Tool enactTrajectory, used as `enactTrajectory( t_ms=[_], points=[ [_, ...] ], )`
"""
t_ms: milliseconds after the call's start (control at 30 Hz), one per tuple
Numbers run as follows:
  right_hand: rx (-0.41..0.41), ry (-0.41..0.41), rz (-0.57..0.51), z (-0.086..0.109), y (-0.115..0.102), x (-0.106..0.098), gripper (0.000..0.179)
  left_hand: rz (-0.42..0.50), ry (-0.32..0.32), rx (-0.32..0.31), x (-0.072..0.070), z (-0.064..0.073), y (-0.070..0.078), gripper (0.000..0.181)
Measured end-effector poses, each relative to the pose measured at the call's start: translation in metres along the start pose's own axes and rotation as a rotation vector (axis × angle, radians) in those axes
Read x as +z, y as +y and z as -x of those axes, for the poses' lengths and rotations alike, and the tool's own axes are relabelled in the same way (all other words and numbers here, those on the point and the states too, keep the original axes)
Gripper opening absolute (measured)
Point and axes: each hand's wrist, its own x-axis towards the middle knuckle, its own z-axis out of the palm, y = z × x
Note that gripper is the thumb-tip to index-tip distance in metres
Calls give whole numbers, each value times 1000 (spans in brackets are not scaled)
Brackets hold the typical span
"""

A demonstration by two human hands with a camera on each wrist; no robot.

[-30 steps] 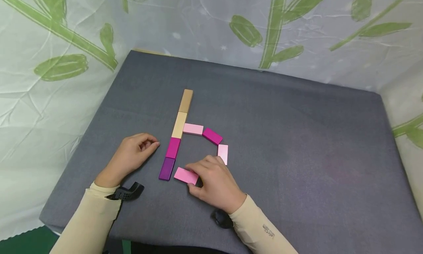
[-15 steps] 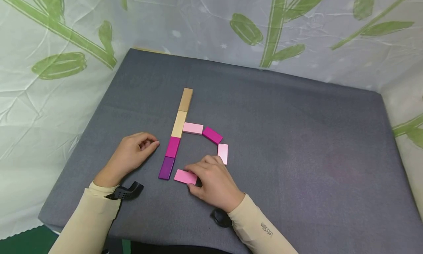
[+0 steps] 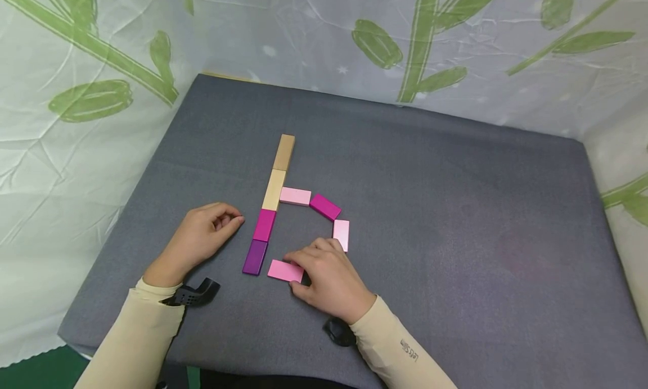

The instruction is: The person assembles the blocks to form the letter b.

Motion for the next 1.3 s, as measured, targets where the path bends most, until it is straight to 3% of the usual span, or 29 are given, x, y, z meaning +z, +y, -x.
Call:
enactTrajectory(
  t_ms=[133,233,367,500,667,867,1300],
  points=[
    [1,-3,0,0,0,0,40,2,-5,7,0,0,0,11],
    [6,-8,0,0,0,0,40,-6,-44,13,-2,1,0,10],
    [11,-12,0,0,0,0,41,3,-179,8,-7,4,0,19],
    [3,-11,-2,0,0,0,41,80,-318,14,-16,7,-2,33],
    [-1,-8,-4,0,1,1,41,163,-410,50,-24,10,-3,54],
    [-7,-4,2,0,1,1,40,135,-436,86,-23,12,0,72],
    [-3,-6,5,0,3,2,40,48,-429,92,-18,12,2,66]
  ],
)
